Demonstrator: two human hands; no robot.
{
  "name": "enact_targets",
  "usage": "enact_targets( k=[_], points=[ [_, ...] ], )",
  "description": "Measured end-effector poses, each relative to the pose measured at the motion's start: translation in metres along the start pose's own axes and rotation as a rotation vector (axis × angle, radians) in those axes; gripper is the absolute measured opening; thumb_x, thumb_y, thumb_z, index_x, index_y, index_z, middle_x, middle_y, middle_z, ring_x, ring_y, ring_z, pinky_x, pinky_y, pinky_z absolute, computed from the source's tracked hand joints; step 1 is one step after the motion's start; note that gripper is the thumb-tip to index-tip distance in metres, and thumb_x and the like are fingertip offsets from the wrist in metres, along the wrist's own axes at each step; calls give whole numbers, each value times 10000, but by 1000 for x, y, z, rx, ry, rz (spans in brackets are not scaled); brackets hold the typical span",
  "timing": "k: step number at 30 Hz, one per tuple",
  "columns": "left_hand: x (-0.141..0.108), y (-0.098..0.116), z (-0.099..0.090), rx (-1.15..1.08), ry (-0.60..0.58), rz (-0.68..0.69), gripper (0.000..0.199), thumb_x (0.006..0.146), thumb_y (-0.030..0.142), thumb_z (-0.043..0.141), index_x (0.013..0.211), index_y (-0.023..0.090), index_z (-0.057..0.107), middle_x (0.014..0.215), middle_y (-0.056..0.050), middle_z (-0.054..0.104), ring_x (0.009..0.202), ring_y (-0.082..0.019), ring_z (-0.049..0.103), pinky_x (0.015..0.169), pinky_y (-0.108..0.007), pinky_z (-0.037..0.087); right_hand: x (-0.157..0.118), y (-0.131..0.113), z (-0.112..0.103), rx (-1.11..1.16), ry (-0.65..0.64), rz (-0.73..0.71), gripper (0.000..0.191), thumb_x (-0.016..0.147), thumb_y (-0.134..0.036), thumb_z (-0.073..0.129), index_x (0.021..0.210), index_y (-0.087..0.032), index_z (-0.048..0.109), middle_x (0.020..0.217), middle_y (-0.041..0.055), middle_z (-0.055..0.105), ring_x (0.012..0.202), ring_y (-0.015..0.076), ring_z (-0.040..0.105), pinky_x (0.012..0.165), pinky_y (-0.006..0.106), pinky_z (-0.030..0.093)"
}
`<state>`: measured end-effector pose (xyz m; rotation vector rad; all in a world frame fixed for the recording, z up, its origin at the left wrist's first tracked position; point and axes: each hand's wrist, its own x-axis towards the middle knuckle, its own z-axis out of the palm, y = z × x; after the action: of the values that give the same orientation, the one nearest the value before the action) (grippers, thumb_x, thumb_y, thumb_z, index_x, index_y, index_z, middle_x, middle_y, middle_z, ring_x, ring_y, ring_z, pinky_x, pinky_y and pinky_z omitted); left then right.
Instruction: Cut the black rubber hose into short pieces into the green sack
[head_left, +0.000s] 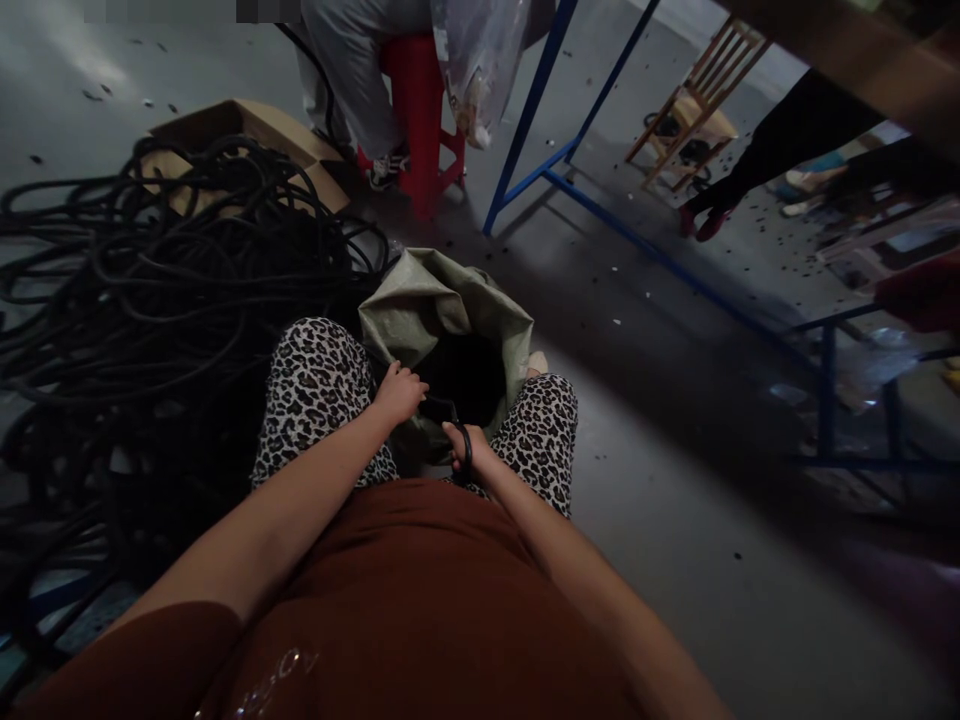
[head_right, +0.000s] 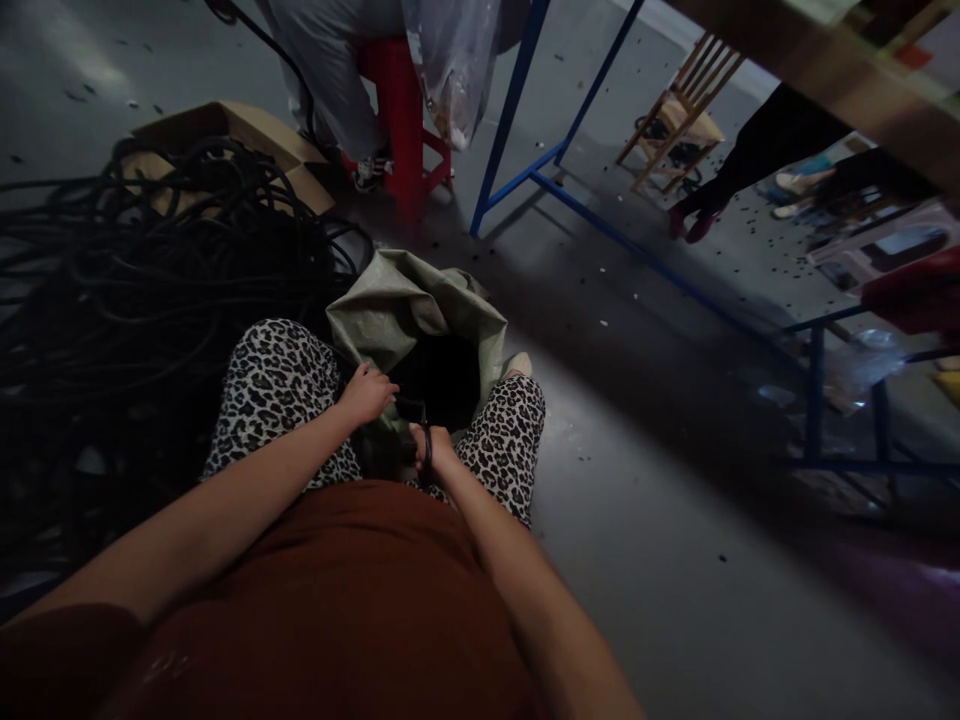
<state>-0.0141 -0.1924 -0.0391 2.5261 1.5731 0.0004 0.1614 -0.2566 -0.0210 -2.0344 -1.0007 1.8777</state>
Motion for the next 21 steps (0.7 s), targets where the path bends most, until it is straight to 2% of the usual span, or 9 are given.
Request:
enact_targets(
  k=[7,13,21],
  points=[
    [2,0,-3,36,13,-10,200,797,284,548,917,233,700,860,-77,682,889,-234,564,968,-468,255,0,1,-2,64,64,2,315,896,-424,485,756,-142,493,395,-58,427,261,78,420,280,158,351],
    [3,3,-8,39,19,-49,232,807,299,520,901,203,709,832,-102,686,853,-248,577,919,-465,283,-3,-4,-1,47,-70,56,493,876,-588,415,966,-118,533,441,-17,508,306,127,497,316,213,423],
    [4,7,-13,15,-11,-55,221,805,290,524,890,214,713,836,-103,686,869,-248,571,921,-454,278,0,-6,1,62,-99,52,542,853,-620,433,1003,-112,545,467,-4,531,343,128,517,343,225,455]
  ],
)
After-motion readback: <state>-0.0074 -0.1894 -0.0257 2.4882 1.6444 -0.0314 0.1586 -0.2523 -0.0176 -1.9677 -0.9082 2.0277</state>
